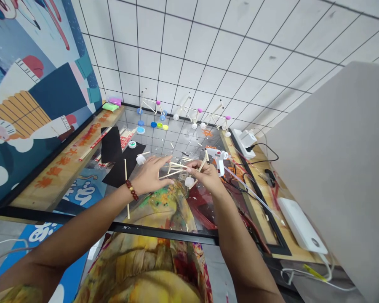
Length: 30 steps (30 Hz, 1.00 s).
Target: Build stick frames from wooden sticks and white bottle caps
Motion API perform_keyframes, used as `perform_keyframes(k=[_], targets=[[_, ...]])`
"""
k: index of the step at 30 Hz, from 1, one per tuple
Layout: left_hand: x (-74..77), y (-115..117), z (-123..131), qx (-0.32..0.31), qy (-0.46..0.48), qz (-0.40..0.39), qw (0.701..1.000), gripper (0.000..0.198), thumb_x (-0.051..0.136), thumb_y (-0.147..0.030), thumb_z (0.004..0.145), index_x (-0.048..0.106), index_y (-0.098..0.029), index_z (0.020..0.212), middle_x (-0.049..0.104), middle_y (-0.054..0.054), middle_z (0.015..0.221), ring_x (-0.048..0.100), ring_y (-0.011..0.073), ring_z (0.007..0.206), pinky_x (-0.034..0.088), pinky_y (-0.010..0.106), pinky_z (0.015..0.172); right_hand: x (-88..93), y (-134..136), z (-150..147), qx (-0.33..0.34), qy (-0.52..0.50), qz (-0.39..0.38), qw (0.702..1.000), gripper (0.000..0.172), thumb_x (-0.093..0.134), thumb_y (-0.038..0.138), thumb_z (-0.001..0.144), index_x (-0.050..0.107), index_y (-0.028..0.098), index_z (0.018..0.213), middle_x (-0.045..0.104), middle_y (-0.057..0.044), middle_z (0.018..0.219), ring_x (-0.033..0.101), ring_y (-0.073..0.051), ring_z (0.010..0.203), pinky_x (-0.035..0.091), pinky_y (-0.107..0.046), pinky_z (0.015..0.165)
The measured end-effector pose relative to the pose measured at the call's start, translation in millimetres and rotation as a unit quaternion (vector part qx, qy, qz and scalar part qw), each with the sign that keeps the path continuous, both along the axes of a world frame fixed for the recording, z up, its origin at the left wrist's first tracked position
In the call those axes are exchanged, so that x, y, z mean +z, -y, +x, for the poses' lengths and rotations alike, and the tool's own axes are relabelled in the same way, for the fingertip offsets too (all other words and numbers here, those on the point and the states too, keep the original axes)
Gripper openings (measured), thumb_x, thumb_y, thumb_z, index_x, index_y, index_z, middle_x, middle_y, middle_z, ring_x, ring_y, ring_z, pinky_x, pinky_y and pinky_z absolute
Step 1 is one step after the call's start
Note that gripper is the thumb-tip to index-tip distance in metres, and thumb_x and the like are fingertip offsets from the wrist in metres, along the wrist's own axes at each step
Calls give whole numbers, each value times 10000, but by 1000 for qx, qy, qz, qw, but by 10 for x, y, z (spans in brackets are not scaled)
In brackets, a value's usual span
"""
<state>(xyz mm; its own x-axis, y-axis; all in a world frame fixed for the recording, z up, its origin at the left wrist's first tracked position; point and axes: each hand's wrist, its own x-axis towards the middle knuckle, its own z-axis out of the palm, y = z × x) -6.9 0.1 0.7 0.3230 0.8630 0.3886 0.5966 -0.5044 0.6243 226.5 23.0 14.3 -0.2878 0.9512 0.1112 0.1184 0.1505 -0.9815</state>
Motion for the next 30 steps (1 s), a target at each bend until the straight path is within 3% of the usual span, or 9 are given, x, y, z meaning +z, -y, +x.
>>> perform_keyframes(k=[4,7,11,18,23,30], targets=[[-58,-43,66,0,-69,18,997,517,750,-232,775,617,-180,1272,714,108,1125,634,304,1092,420,511,1056,-28,-11,-2,1,2,3,1000,366,806,538,681,687,202,763,650,-6,734,555,-149,661,460,-293,655],[-41,-58,68,-6,-26,8,1000,414,707,-215,806,646,-187,1214,707,84,1041,657,266,1003,479,457,975,-34,-15,35,-11,-3,19,1000,390,778,576,704,675,205,766,646,-14,758,559,-160,696,464,-294,665],[17,-31,14,-20,54,-5,998,433,674,-278,859,629,-192,1280,694,91,1074,668,227,973,523,363,859,-7,-12,110,-4,-3,31,1000,398,762,592,720,672,206,750,622,-12,752,542,-159,697,447,-288,657],[54,-1,-25,-57,61,20,996,387,645,-378,908,668,-215,1259,708,97,1118,650,225,1025,510,356,895,-15,3,152,22,-29,5,999,361,785,555,717,686,209,754,619,-7,758,518,-141,641,421,-281,607],[19,19,-10,-68,70,30,995,351,567,-354,954,671,-203,1253,695,106,1104,644,218,1007,507,363,887,-34,16,120,40,-42,-19,998,336,800,527,709,705,208,745,624,-1,736,519,-137,624,406,-275,587],[-34,43,77,-43,120,25,992,302,563,-315,956,690,-172,1189,703,87,995,659,187,922,520,319,838,-40,10,100,-11,-58,13,998,361,816,557,673,711,215,728,646,-6,728,541,-157,681,443,-287,654]])
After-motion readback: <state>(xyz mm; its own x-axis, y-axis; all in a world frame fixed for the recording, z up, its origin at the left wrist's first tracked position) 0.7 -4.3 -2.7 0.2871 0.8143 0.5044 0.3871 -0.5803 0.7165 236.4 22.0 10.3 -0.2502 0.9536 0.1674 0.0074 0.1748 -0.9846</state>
